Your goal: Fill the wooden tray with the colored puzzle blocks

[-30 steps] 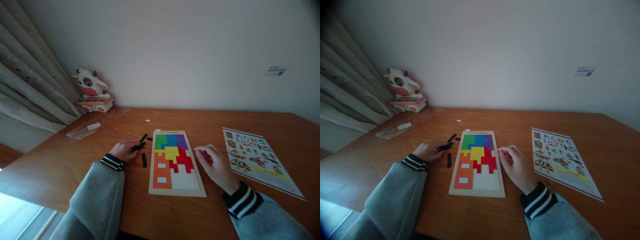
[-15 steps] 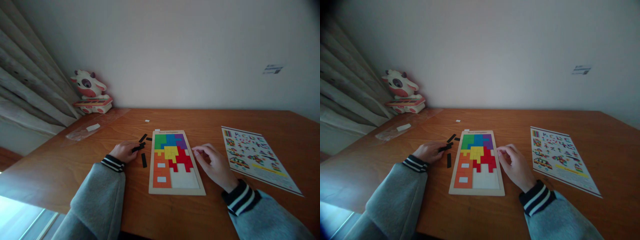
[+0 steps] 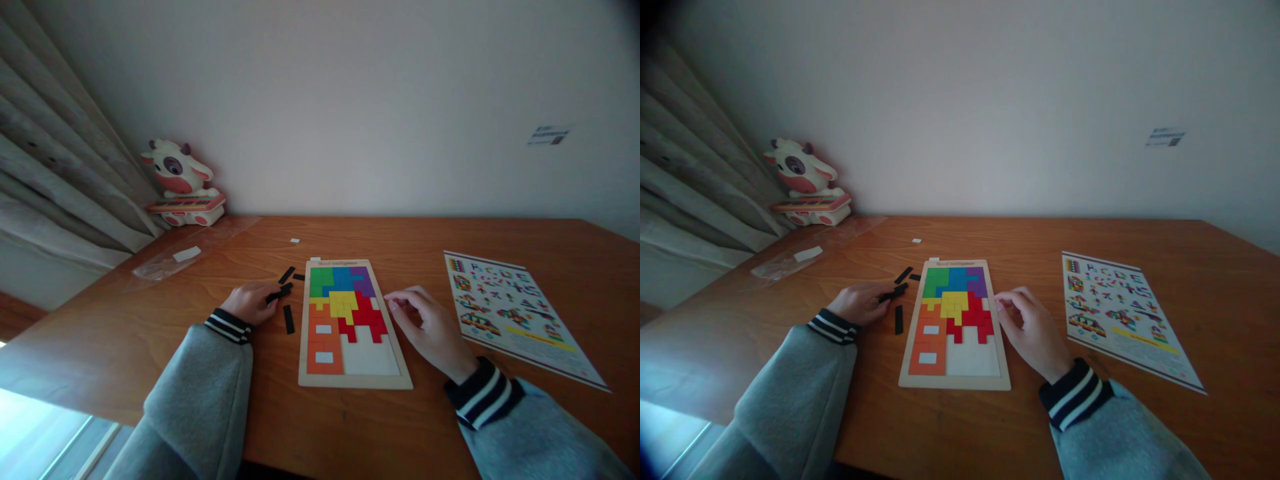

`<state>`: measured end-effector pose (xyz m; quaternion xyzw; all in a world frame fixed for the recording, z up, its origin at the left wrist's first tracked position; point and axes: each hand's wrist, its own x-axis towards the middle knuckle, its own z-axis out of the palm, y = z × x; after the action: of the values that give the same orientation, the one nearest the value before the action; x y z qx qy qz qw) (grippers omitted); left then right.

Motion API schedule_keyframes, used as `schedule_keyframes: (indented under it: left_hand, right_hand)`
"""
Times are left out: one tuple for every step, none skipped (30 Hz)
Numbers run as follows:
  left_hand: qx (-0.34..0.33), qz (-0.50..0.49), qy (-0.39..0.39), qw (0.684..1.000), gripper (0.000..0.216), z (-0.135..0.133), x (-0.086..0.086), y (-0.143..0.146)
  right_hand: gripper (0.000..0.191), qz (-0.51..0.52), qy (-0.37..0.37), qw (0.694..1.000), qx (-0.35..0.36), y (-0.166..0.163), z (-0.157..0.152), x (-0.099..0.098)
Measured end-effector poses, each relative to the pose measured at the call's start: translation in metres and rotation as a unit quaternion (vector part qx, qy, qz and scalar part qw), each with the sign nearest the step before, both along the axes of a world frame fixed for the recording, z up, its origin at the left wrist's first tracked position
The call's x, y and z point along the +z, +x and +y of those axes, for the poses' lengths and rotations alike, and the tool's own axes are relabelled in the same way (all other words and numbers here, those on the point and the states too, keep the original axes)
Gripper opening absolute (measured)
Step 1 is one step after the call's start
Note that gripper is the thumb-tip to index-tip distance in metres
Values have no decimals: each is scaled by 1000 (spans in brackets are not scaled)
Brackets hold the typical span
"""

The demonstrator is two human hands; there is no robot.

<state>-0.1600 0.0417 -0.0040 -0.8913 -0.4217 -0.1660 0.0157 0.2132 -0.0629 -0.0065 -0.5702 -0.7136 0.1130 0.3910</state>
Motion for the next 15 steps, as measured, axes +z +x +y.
schedule_keyframes:
  left_hand:
    - [-3,-2,-1,1000,30,0,0,0]
    - [-6,-3,-2,1000,30,0,1,0]
    - [-8,-2,-3,1000,30,0,1,-1]
    - [-9,-1,-4,1000,30,0,1,-1]
    - [-9,2,-6,1000,30,0,2,-1]
    - [-9,3,-10,1000,30,0,2,-1]
    - [-8,2,-15,1000,30,0,2,0]
    - [-9,-2,-21,1000,30,0,2,0]
    - [-13,-9,-27,1000,31,0,3,1]
    - [-19,-17,-34,999,31,-1,3,2]
    - [-26,-25,-40,999,31,-1,3,3]
    - [-32,-33,-46,998,31,-1,3,4]
    - [-36,-38,-51,997,30,-1,3,5]
    - [-34,-42,-55,997,30,-1,2,5]
    - [-26,-46,-59,997,30,-1,2,6]
  right_hand:
    - [21,0,-3,1000,0,0,0,0]
    - [20,0,-5,1000,0,0,0,0]
    - [20,2,-7,1000,2,-1,-1,0]
    - [20,4,-8,1000,4,-1,-1,1]
    - [19,6,-10,1000,5,-1,-1,0]
    - [19,7,-11,1000,7,-1,-1,0]
    - [20,7,-11,1000,8,-1,-1,0]
    - [20,6,-9,1000,10,-1,-1,-1]
    - [20,3,-7,1000,13,-1,-1,-1]
    - [20,1,-4,1000,15,0,0,-2]
    - [20,-1,-2,1000,15,0,0,-2]
    - [20,-3,-1,1000,15,0,0,-3]
    - [21,-4,-1,1000,15,0,0,-3]
    - [21,-4,-2,1000,14,0,0,-3]
    - [21,-5,-2,1000,14,0,0,-3]
